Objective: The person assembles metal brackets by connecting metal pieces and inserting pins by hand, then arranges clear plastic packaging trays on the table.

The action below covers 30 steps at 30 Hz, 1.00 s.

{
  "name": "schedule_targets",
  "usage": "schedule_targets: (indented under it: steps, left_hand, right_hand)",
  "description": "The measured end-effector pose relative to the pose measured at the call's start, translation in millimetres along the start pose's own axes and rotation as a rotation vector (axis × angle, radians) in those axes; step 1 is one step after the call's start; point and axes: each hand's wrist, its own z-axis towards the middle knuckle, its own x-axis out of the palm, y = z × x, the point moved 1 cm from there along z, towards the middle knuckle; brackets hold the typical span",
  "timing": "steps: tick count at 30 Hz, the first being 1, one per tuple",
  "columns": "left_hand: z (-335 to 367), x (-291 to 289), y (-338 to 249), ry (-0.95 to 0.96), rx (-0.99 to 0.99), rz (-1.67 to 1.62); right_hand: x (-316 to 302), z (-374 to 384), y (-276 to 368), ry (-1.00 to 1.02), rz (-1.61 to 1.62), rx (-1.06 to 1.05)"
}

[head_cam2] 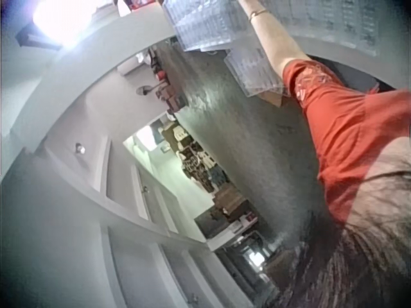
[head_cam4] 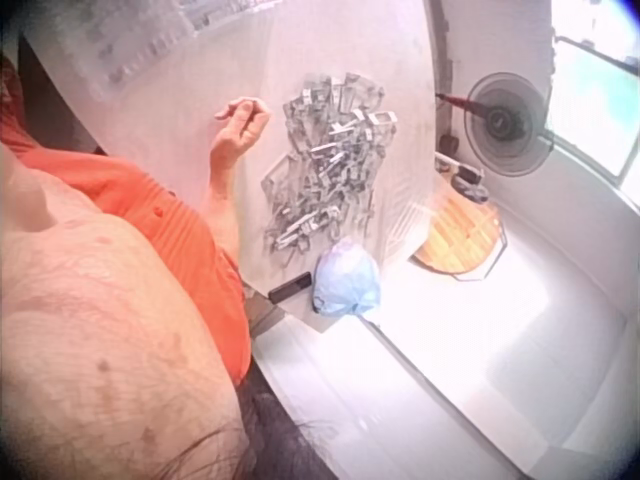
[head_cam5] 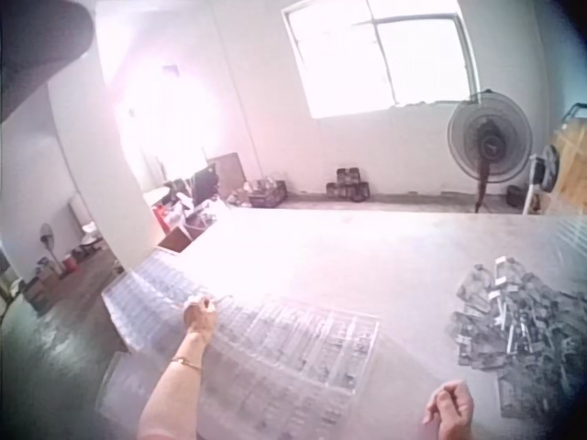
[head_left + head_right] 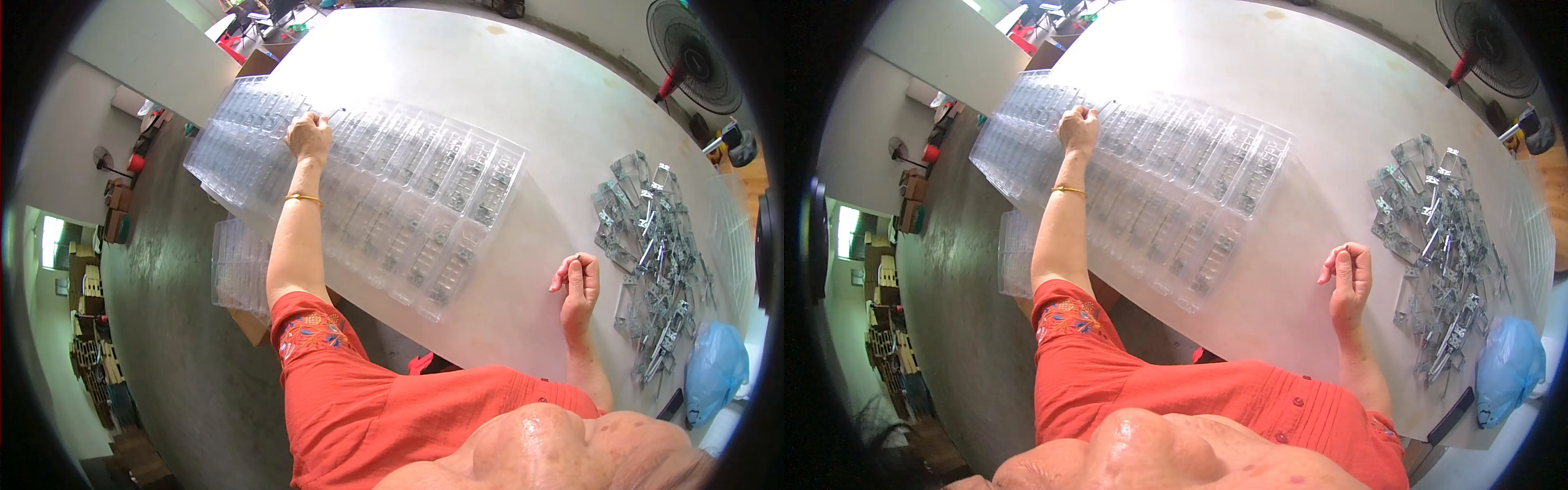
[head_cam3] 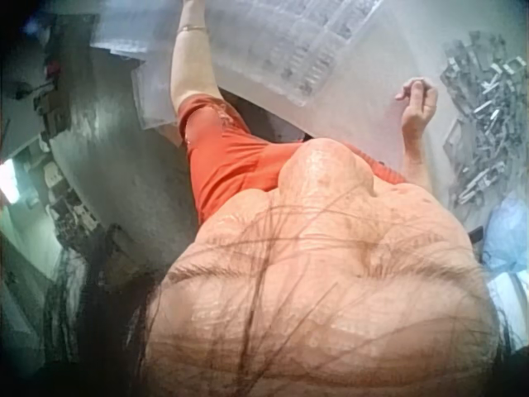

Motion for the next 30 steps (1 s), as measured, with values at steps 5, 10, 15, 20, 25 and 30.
schedule_targets:
  steps: [5,10,15,20,25,30]
  left_hand:
    - [-1.3,-2.8,-4.4,0.049,0.013,0.135]
    - [-3.6,-4.3,-4.2,0.079,0.042,0.194]
    - [-5.9,-9.3,-7.9,0.129,0.033,0.213]
    - [-3.9,-8.6,-10.2,0.077,0.089,0.285]
    - [3.0,-25.3,-9.4,-0.035,0.213,0.217]
    - [-9.5,-71.0,-58.1,-0.034,0.348,0.078]
  right_hand:
    - [3.2,0.8,1.1,0.008,-0.015,0.006]
    - [5.1,1.1,0.2,0.013,-0.008,0.016]
    - [6.1,0.5,0.9,0.035,0.001,0.031]
    - [7.9,1.9,-0.2,0.011,0.01,0.047]
    - [10.4,2.5,0.9,0.008,-0.019,0.087]
    - [9.8,1.5,-1.1,0.075,-0.081,0.076]
